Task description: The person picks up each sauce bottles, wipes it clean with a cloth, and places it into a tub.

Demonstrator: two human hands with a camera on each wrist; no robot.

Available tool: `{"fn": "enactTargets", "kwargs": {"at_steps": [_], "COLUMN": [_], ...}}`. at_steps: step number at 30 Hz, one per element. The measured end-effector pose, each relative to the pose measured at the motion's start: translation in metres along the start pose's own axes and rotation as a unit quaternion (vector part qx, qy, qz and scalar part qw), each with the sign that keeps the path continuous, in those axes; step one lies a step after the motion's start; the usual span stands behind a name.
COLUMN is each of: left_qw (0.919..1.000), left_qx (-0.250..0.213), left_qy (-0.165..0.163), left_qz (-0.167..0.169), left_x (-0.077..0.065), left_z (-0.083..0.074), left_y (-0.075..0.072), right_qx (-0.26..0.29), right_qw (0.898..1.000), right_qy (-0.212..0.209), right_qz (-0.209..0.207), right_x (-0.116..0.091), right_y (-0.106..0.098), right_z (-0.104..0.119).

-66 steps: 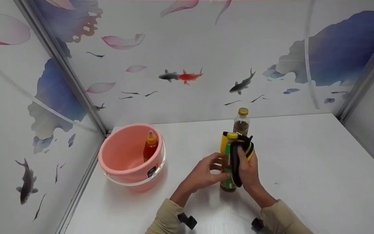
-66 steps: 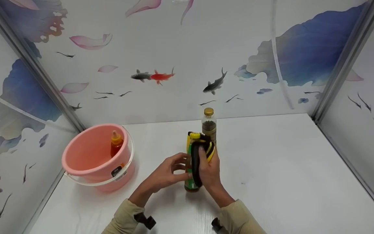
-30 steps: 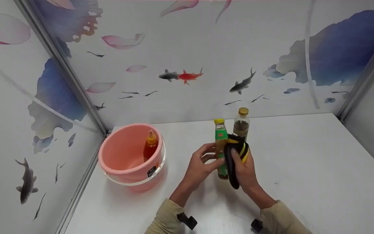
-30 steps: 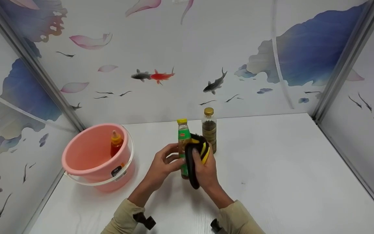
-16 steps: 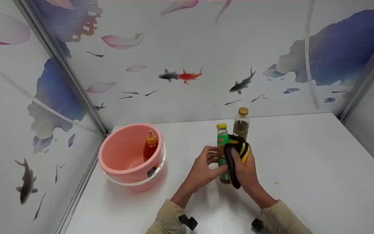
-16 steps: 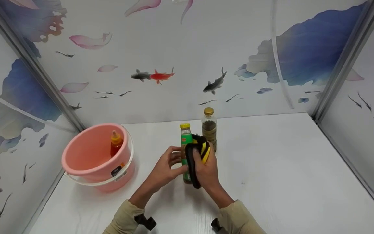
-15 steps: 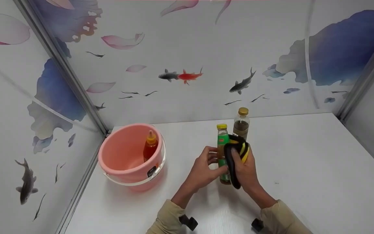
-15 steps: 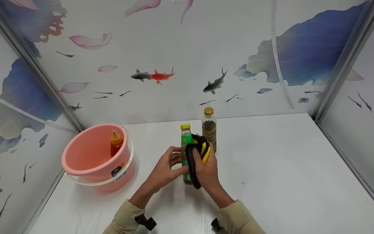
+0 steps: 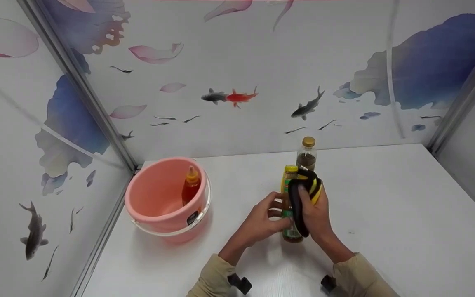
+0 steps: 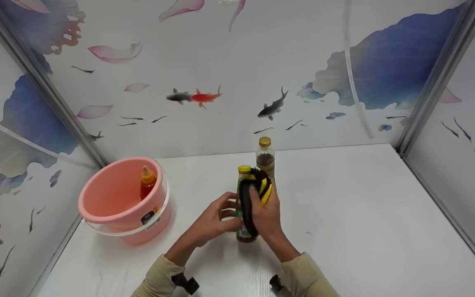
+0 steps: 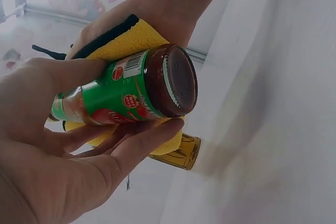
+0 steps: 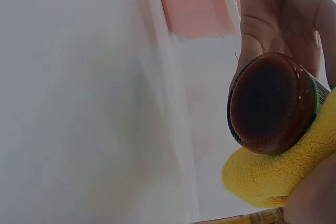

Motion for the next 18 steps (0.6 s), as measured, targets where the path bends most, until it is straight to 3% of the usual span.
{"fn": "enactTargets", "kwargs": {"at_steps": [9, 18], "left_qw": [0.9988, 0.9973], "left_qx": [0.043, 0.007], "left_qy": [0.013, 0.024], "left_qz": [-0.02, -0.069], "left_x": [0.0, 0.002], "left_z": [-0.001, -0.005], "left_y": [0.001, -0.009], "right_qx": [-0.002, 0.02], "right_qw": [1.0, 1.0], "right_qy": [0.005, -0.007], "right_qz": [0.001, 0.002], "right_x": [0.001, 0.001], "right_y": [-0.001, 0.0], "right_z": [0.0, 0.005]}}
Point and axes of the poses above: each hand's wrist, its own x-axis towards the middle knuckle, its own y-axis out of the palm, z = x × y, the point moved 10 cm from there along x, towards the middle knuckle, and after that the axes turned 2 degrees about -x, right-handed, at the moved point
